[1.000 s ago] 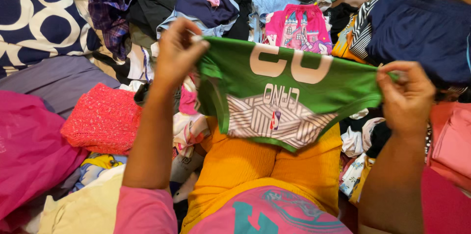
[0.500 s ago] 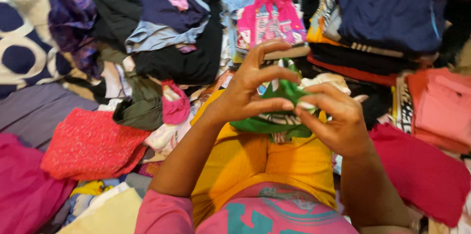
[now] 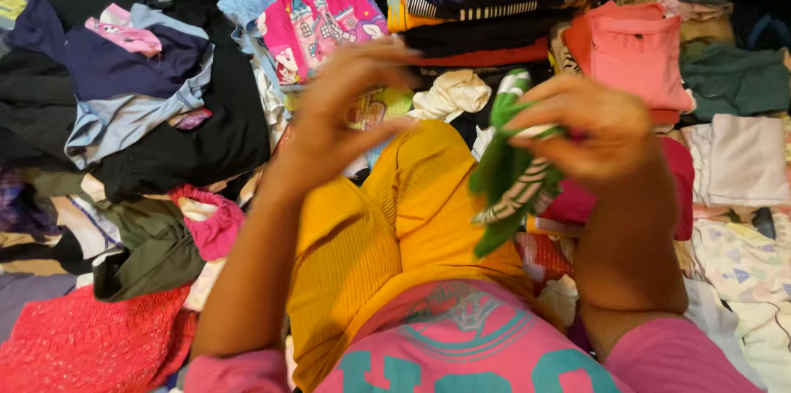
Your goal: The person folds several items of clothing including a beige top, a pink shirt, a red garment, a dark blue item, and a green jersey by hand while sitting on the floor, placing each folded item onto separate stacks.
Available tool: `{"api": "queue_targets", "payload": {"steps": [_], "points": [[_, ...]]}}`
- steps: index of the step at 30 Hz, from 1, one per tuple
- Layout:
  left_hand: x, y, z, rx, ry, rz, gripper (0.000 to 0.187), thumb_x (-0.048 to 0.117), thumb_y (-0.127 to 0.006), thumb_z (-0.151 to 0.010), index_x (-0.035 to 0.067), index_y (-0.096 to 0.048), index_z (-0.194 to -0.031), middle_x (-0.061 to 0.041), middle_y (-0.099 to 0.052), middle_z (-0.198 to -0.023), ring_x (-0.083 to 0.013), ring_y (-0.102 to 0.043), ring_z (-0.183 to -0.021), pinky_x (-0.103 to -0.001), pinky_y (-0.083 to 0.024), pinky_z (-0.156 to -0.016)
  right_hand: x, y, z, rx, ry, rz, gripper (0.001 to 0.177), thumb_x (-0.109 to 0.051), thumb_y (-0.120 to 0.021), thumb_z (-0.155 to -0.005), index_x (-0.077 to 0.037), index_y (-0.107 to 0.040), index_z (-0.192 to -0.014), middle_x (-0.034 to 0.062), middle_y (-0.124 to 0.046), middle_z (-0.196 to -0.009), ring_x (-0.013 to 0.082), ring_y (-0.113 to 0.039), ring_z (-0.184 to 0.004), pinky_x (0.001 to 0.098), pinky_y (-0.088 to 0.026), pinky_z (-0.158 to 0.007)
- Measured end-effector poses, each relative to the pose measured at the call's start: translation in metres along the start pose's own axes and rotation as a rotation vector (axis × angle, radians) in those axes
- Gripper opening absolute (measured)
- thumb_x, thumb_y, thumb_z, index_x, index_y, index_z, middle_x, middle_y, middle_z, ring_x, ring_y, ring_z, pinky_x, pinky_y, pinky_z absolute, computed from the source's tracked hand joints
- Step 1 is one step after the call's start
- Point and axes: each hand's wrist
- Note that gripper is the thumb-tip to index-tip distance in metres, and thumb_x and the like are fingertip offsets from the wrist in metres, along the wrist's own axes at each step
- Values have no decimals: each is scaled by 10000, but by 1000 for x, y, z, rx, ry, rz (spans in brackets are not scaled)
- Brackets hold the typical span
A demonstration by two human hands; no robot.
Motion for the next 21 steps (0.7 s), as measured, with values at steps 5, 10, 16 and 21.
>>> {"api": "queue_targets", "payload": {"steps": [5,10,16,21], "points": [[28,-78,-28,-75,-81,-5,531,306,-792,-895,48,-572,-1304,-111,-671,-1173,-268,-640,-1161,-547,-311,-1173,-12,-14,2,24,-52,-55,275,24,-779,-940,-21,-675,-1190,34,-693,-1003,70,-660,-899,206,-529,-779],[-5,-72,-10,-43,-36,-202,223,232,-766,-932,120,-644,-1082,-53,-664,-936,-272,-676,-952,-483,-431,-1065,2,16,28,355,-290,-201,321,76,-766,-970,-4,-592,-1228,56,-658,-1050,53,-639,-889,189,-529,-792],[-19,-32,-31,40,135,-159,213,176,-802,-913,53,-633,-947,-99,-626,-865,-294,-647,-819,-404,-480,-737,73,27,32,390,-323,-300,304,190,-705,-1055,53,-577,-1294,105,-647,-1155,110,-636,-976,220,-559,-916],[4,-20,-28,138,-30,-108,178,91,-774,-945,43,-632,-1042,-91,-665,-988,-293,-680,-965,-365,-512,-848,82,32,51,330,-225,-258,310,177,-676,-1041,32,-586,-1299,112,-643,-1110,146,-645,-953,242,-546,-880]]}}
Point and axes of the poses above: each hand's wrist, its own z-axis away from the middle knuckle, its own y-axis out of the back of the hand, x = y × z
